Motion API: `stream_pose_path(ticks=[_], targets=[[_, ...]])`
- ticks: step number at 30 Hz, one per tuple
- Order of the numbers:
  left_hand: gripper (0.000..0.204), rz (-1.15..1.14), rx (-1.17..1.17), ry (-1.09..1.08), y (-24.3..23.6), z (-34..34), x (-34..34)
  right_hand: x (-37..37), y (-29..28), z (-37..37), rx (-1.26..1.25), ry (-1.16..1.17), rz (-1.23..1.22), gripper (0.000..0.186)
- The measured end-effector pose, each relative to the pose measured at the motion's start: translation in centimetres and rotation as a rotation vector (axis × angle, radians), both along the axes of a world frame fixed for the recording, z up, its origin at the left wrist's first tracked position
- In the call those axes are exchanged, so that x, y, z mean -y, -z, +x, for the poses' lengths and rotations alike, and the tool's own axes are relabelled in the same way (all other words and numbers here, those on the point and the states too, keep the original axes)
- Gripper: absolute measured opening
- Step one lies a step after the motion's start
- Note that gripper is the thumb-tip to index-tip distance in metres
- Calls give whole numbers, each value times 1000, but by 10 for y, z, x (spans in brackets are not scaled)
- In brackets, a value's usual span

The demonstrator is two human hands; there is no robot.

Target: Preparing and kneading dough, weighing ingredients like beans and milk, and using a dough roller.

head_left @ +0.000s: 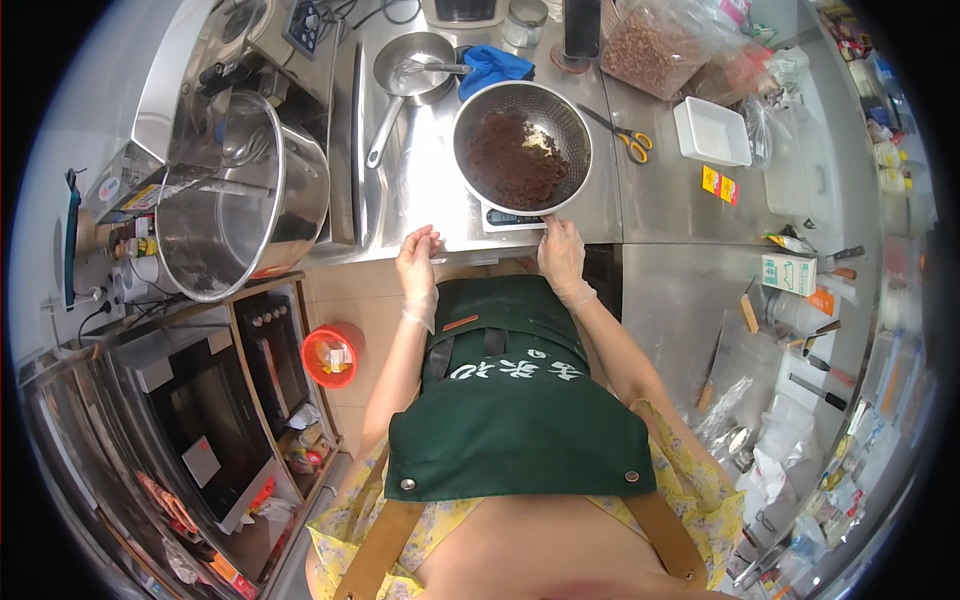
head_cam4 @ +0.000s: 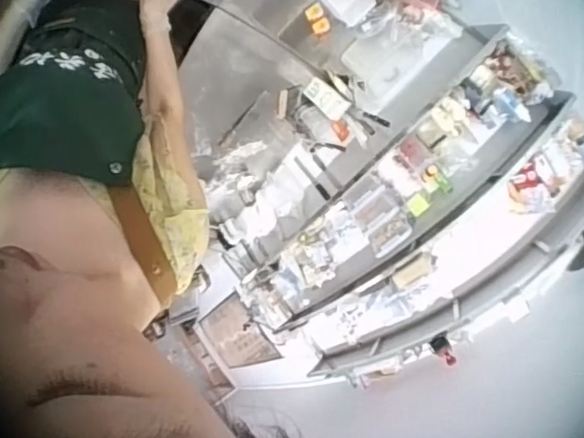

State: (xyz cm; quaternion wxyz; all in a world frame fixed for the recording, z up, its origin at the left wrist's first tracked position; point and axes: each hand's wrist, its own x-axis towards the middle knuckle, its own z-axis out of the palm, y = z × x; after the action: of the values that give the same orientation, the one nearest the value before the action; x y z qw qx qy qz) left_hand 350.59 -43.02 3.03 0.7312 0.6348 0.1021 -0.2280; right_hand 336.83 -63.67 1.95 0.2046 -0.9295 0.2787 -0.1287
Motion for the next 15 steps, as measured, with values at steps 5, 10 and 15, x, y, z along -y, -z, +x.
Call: stream_pose_path(ticks=[5, 10, 15], targets=[[22, 2, 1, 29, -3, -6, 5, 7, 10, -1, -14, 67, 68, 43], [22, -8, -31, 60, 3, -13, 24, 25, -4, -28, 73, 14, 142, 48], [32, 86, 97, 81, 20, -4, 17, 67, -17, -103, 152, 179, 132, 56]])
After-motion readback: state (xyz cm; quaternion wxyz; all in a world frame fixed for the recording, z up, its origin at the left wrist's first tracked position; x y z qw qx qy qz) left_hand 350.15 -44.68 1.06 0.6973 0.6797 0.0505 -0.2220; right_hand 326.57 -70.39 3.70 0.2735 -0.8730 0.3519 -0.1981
